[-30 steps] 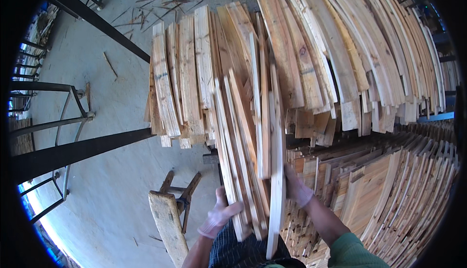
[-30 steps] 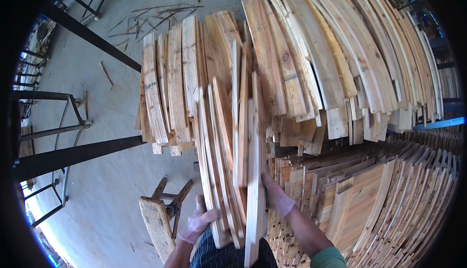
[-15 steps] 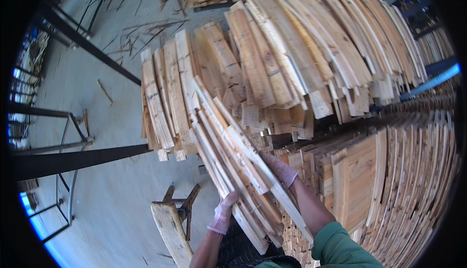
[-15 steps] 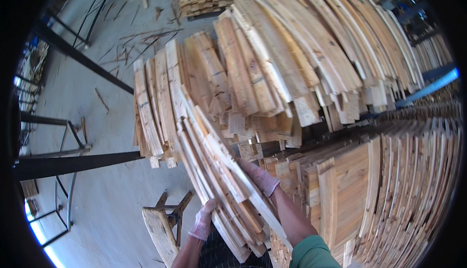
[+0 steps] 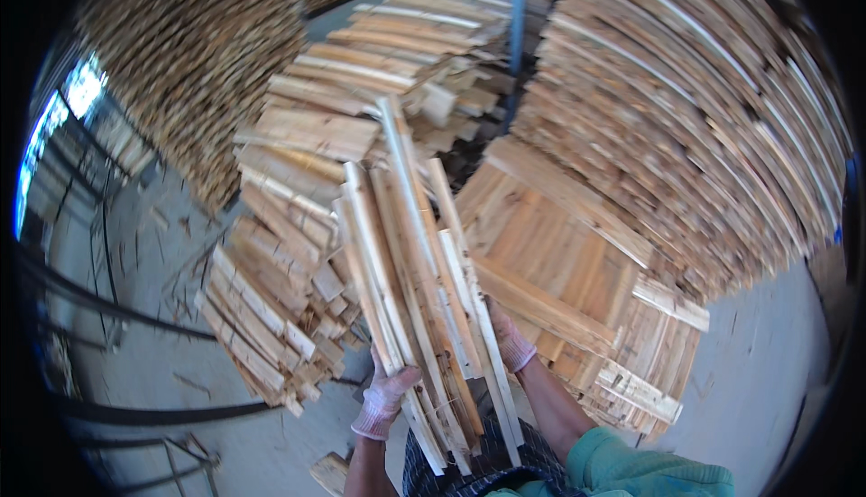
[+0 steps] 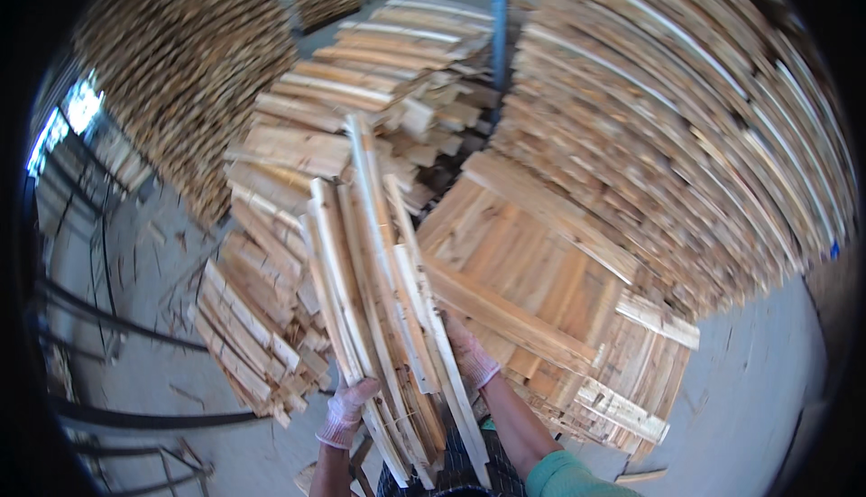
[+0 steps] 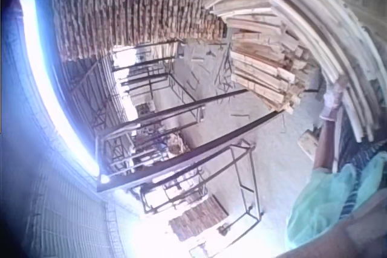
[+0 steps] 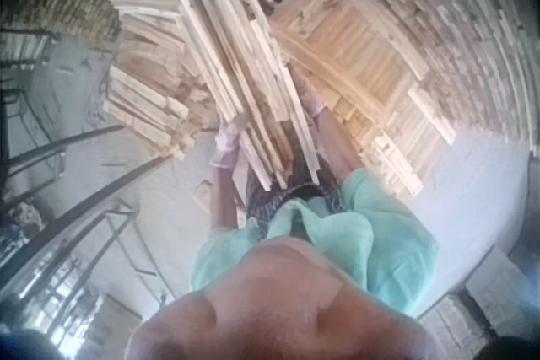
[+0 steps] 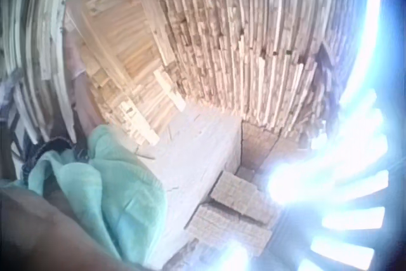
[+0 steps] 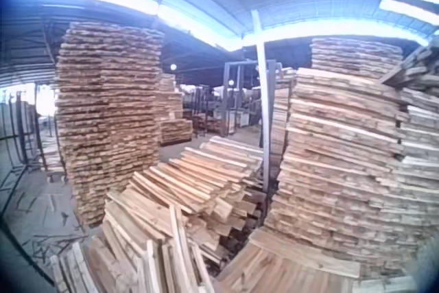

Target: The person moves wooden planks from a tall stack onto a smaller stack on a workbench by hand.

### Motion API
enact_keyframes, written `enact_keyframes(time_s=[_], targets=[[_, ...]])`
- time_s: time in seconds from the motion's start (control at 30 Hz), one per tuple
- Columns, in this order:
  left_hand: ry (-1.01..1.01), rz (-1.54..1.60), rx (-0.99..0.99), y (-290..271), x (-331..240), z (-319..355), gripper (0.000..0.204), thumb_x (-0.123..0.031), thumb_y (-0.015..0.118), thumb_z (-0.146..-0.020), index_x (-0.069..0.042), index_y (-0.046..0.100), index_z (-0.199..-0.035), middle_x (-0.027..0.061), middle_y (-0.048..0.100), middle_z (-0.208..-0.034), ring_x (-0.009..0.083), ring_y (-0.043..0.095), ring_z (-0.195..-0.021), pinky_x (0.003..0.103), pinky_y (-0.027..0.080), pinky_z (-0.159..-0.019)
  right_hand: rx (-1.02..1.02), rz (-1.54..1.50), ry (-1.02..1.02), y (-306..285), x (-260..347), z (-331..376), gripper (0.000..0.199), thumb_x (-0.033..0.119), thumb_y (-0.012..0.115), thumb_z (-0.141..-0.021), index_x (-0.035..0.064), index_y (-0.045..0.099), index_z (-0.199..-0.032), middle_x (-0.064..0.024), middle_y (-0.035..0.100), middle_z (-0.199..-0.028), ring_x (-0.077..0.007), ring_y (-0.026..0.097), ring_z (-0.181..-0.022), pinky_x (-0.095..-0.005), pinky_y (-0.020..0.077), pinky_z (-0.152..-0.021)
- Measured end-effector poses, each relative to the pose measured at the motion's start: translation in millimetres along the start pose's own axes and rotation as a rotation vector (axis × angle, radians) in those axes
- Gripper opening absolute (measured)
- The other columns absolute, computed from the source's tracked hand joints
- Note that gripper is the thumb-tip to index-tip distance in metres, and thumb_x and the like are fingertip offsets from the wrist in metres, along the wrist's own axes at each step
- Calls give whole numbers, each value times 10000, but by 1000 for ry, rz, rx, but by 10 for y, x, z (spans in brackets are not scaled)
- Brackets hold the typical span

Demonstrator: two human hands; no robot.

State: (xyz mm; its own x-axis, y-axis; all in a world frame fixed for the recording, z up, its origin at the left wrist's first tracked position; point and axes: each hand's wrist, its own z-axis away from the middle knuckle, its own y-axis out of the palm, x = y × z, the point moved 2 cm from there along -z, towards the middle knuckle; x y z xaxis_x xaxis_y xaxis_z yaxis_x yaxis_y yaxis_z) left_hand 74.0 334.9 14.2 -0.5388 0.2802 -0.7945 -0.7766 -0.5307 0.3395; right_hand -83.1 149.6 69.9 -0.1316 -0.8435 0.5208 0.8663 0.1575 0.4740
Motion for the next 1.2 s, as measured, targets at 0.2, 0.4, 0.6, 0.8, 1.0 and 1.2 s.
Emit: enact_keyframes(time_s=[0.2,0.4,0.6,0.8,1.0,1.2], targets=[[-134,-280,415,1419,-321,-540,1301,-320,850,-803,-39,-141,-1598,191,558,-1407,239,512,-1312,346,377,-1137,-89,51,-495,-1546,250,571,704,624,424,-1029,113,478,-1510,-80,573,-1406,-150,533,-1263,-318,441,-1066],[-86,-422,363,2869,-545,-1733,932,-304,700,-957,-134,87,-1638,204,507,-1472,286,445,-1400,409,356,-1175,-870,953,-741,-2358,764,290,772,401,622,-984,117,259,-1603,-201,355,-1576,-293,410,-1434,-371,402,-1132],[131,-1512,354,3248,-9,-1877,1333,-613,819,-735,-147,-66,-1617,401,55,-1596,510,129,-1508,527,261,-1209,-700,567,-507,-2615,867,-60,1168,514,802,-807,14,116,-1609,-283,337,-1578,-315,361,-1474,-410,335,-1187],[66,-1263,352,2900,81,-2198,1355,-427,919,-675,-174,-17,-1621,375,173,-1555,502,289,-1434,488,313,-1186,-394,424,-397,-3038,712,-297,1151,548,792,-802,85,131,-1624,-259,479,-1473,-283,468,-1375,-362,363,-1157],[50,-1266,373,2590,-58,-2490,1487,-526,931,-630,18,-58,-1597,362,103,-1619,411,118,-1534,402,157,-1247,-347,229,-441,-2606,935,16,1069,327,846,-794,106,197,-1615,-167,600,-1306,-239,595,-1150,-335,477,-1003],[204,-1283,155,2459,135,-2566,1345,-260,948,-664,-127,12,-1621,299,206,-1575,401,310,-1430,434,305,-1199,-689,249,-363,-3531,979,1110,1040,269,813,-805,71,183,-1608,-155,648,-1178,-241,640,-1003,-341,509,-913]])
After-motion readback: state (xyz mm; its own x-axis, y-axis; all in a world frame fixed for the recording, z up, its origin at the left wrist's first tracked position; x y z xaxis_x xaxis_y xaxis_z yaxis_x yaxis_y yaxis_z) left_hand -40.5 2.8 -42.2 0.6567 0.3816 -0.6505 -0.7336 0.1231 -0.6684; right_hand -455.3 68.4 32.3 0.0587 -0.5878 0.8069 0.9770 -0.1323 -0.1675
